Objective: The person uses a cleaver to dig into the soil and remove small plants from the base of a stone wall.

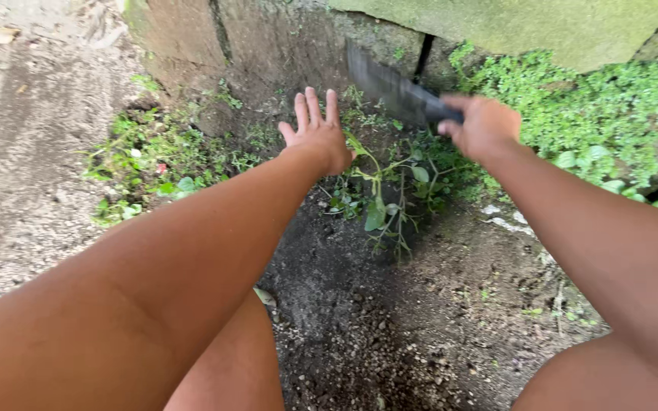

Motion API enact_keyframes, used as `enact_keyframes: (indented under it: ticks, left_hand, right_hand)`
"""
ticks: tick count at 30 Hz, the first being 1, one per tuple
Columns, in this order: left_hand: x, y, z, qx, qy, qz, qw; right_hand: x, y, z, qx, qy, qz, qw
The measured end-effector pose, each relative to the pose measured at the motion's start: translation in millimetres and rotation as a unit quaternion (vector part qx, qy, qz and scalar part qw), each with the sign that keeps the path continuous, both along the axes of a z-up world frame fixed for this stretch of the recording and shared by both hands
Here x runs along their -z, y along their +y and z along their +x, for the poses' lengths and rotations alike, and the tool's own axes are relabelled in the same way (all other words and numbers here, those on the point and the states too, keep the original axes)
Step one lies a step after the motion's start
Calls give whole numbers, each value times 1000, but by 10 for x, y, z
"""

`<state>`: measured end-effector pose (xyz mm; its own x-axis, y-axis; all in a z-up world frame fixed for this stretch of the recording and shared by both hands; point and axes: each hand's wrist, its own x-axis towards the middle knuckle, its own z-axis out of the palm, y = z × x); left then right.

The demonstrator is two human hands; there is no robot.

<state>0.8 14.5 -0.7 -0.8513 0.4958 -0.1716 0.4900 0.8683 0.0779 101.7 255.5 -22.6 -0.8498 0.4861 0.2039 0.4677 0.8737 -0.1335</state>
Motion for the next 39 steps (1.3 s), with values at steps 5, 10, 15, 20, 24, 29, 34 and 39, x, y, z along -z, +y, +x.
enact_keyframes:
  ticks: [5, 10, 15, 20, 24, 29, 34, 39]
  left_hand:
    - [-14, -74, 8, -10, 2, -12, 1000]
    - [0, 3, 7, -7, -3, 3, 1000]
    - [-14, 23, 16, 4, -1, 9, 1000]
    - [26, 71, 20, 6, 3, 18, 1000]
    - [25, 143, 49, 0, -4, 15, 1000]
    - [109, 51, 32, 17, 8, 12, 1000]
    - [150, -5, 33, 5, -1, -1, 1000]
    - [87, 4, 80, 11, 11, -3, 1000]
  right_hand:
    - [77, -92, -38, -13, -26, 33, 999]
    - [76, 141, 120, 18, 30, 9, 999]
    - [254, 305, 283, 42, -71, 60, 995]
    - [83, 316, 304, 57, 8, -1, 998]
    - [83, 271, 287, 95, 30, -88, 991]
    - [80, 105, 115, 18, -133, -40, 990]
    - [-126, 186, 30, -2, -149, -210, 966]
    - [-127, 38, 108, -34, -35, -2, 999]
